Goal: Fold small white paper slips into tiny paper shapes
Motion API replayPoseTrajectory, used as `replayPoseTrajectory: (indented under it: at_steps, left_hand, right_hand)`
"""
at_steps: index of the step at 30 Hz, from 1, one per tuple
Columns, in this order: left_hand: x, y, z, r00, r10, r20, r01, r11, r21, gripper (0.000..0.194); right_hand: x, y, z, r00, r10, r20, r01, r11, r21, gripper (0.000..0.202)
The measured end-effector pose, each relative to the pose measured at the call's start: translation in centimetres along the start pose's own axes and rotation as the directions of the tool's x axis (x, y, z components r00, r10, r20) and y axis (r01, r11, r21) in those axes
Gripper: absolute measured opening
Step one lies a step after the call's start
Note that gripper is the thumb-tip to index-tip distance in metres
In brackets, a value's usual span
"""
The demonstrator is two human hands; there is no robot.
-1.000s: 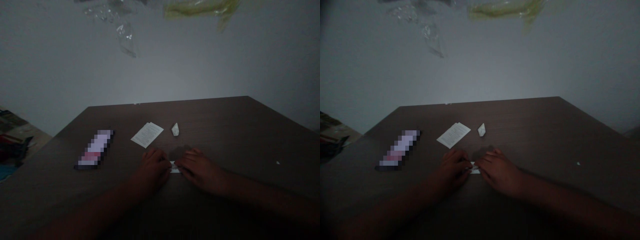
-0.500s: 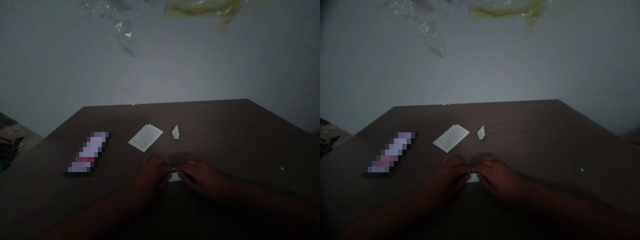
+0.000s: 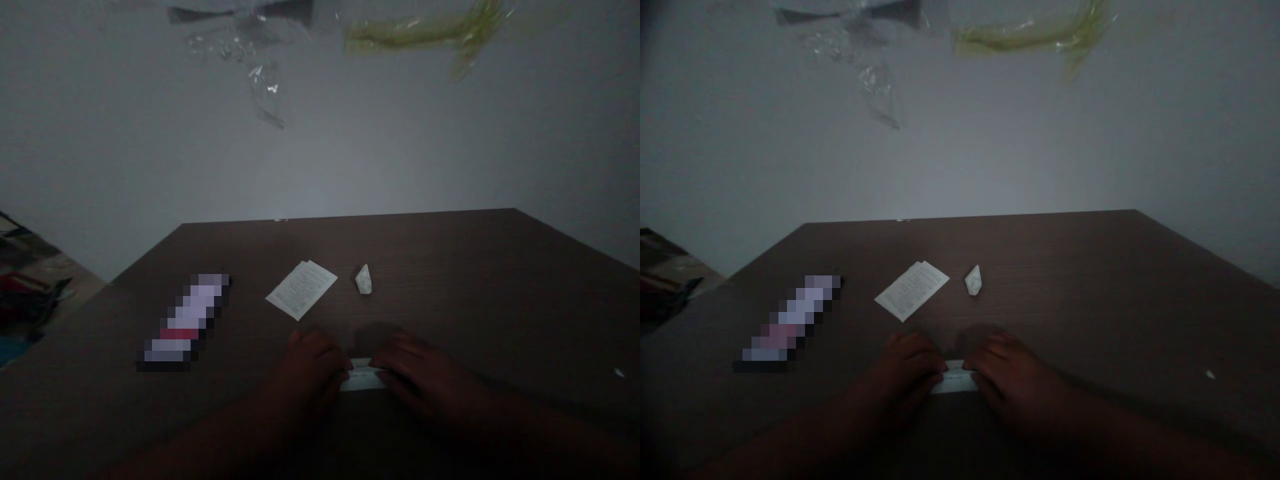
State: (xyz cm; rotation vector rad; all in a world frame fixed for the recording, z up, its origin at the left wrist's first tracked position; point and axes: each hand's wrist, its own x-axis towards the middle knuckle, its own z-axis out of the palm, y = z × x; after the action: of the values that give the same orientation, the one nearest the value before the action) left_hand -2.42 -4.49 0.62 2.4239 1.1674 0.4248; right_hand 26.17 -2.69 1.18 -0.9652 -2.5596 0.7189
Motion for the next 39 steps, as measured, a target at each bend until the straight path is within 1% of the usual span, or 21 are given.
replayPoseTrajectory:
  at_steps: [2,3,5,6,7,9,11,12,14,16,18,22,25,29,32,34,37,39]
  left_hand:
    - [0.1,0.3,-0.5,1.000,0.012,0.005,-0.012,1.000,0.002,0.026]
    - [0.1,0.4,-0.7,1.000,0.002,-0.001,-0.002,1.000,0.003,0.025]
    - [0.3,0.6,-0.8,0.999,-0.043,-0.006,0.043,0.999,-0.001,0.025]
    - [0.3,0.6,-0.8,0.998,-0.064,-0.009,0.064,0.998,-0.009,0.023]
    - [0.4,0.5,-0.7,0.998,-0.056,0.001,0.056,0.998,-0.014,0.022]
    - [0.3,0.3,-0.3,0.998,-0.046,-0.044,0.046,0.999,-0.002,0.034]
    - [0.2,0.0,0.0,0.999,-0.010,-0.035,0.011,0.999,0.030,0.044]
    - [0.1,-0.1,0.1,0.999,0.012,-0.030,-0.011,0.999,0.045,0.043]
    - [0.1,-0.1,0.1,0.998,0.047,-0.034,-0.045,0.997,0.060,0.032]
    - [0.1,0.0,-0.1,0.997,0.056,-0.054,-0.052,0.997,0.064,0.020]
    - [0.3,0.2,-0.4,0.998,0.047,-0.043,-0.044,0.997,0.069,0.011]
    - [0.4,0.5,-1.0,0.999,0.044,0.003,-0.044,0.995,0.087,0.002]
    - [0.4,0.6,-1.0,0.999,0.042,0.005,-0.043,0.996,0.081,0.007]
    - [0.5,0.8,-1.1,1.000,0.022,0.016,-0.023,0.997,0.080,0.008]
    - [0.5,1.0,-1.4,0.999,0.037,0.017,-0.038,0.995,0.087,0.011]
    - [0.6,1.0,-1.4,0.999,0.039,0.007,-0.039,0.994,0.098,0.012]
    - [0.7,0.9,-1.3,0.999,0.040,-0.002,-0.040,0.994,0.106,0.011]
    - [0.7,0.8,-1.2,0.999,0.040,0.005,-0.041,0.994,0.101,0.011]
  right_hand:
    - [0.0,-0.1,0.0,0.999,0.045,-0.007,-0.045,0.999,0.013,0.024]
    - [0.0,-0.1,0.1,0.998,0.063,-0.020,-0.062,0.998,0.023,0.022]
    - [-0.1,-0.1,0.0,0.996,0.060,-0.060,-0.058,0.997,0.046,0.020]
    - [-0.1,0.0,0.0,0.996,0.042,-0.078,-0.038,0.998,0.053,0.020]
    - [-0.2,0.1,0.0,0.995,0.013,-0.099,-0.007,0.998,0.054,0.021]
    - [-0.2,0.3,0.0,0.988,-0.065,-0.143,0.072,0.996,0.046,0.023]
    - [-0.2,0.6,0.0,0.975,-0.132,-0.179,0.141,0.989,0.037,0.024]
    - [-0.2,0.7,-0.1,0.970,-0.158,-0.187,0.168,0.985,0.037,0.024]
    - [-0.2,0.9,-0.1,0.964,-0.193,-0.182,0.204,0.978,0.045,0.025]
    - [-0.2,1.0,-0.2,0.960,-0.216,-0.177,0.228,0.972,0.051,0.026]
    - [-0.2,1.0,-0.3,0.956,-0.231,-0.182,0.244,0.969,0.049,0.027]
    - [-0.4,0.9,-0.3,0.957,-0.237,-0.167,0.250,0.967,0.057,0.023]
    - [-0.4,0.8,-0.3,0.962,-0.230,-0.148,0.241,0.969,0.056,0.021]
    - [-0.1,0.5,-0.3,0.976,-0.169,-0.134,0.179,0.981,0.068,0.026]
    - [0.1,0.7,-0.2,0.970,-0.194,-0.150,0.203,0.978,0.051,0.027]
    - [0.2,0.8,-0.1,0.971,-0.195,-0.141,0.201,0.979,0.029,0.027]
    - [0.2,1.0,-0.2,0.982,-0.150,-0.114,0.151,0.989,0.004,0.026]
    - [0.3,0.9,-0.2,0.984,-0.139,-0.111,0.139,0.990,-0.004,0.025]
